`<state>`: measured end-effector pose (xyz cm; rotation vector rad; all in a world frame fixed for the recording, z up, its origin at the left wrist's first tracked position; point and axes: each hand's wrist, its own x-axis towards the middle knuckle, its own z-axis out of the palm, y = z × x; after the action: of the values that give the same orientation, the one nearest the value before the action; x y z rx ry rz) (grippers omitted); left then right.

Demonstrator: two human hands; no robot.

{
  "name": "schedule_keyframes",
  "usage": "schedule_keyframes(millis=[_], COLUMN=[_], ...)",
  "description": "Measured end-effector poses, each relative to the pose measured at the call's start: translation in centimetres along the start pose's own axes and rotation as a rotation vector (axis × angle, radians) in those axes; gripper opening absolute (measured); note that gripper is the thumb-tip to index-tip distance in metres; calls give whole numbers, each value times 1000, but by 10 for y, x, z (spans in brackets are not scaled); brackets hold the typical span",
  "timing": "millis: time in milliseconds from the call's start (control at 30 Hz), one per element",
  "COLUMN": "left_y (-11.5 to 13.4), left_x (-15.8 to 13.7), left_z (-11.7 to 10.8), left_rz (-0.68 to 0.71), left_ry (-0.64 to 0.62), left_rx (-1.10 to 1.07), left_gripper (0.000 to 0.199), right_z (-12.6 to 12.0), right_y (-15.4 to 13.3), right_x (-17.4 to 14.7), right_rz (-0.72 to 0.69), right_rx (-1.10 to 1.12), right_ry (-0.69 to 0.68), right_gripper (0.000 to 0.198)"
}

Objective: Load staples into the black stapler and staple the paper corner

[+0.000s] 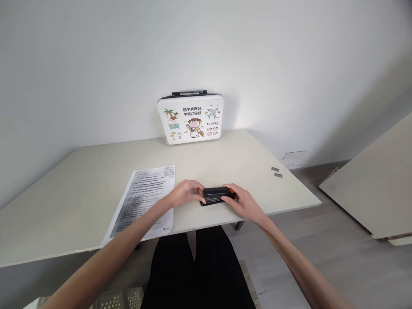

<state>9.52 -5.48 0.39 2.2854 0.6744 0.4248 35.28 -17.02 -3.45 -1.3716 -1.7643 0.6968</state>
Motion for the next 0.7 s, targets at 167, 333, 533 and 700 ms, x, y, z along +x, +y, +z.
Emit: schedule_keyframes(millis=[167,333,533,700], left_y=[11,5,8,45], left_x=[-38,-134,-206,-201], left_z=[-3,-16,-6,25], left_rz=[24,-85,-90,-131], left_ry=[120,143,59,99], left_rx=[264,565,739,647], left_gripper=[42,76,73,61], right_z=[3,4,6,7], right_y=[0,0,1,0], right_x=[-1,-2,-3,-5], right_rz=[29,56,61,78], right_rx=[27,49,34,-8], right_ry=[35,29,43,38], right_gripper=[41,41,40,43])
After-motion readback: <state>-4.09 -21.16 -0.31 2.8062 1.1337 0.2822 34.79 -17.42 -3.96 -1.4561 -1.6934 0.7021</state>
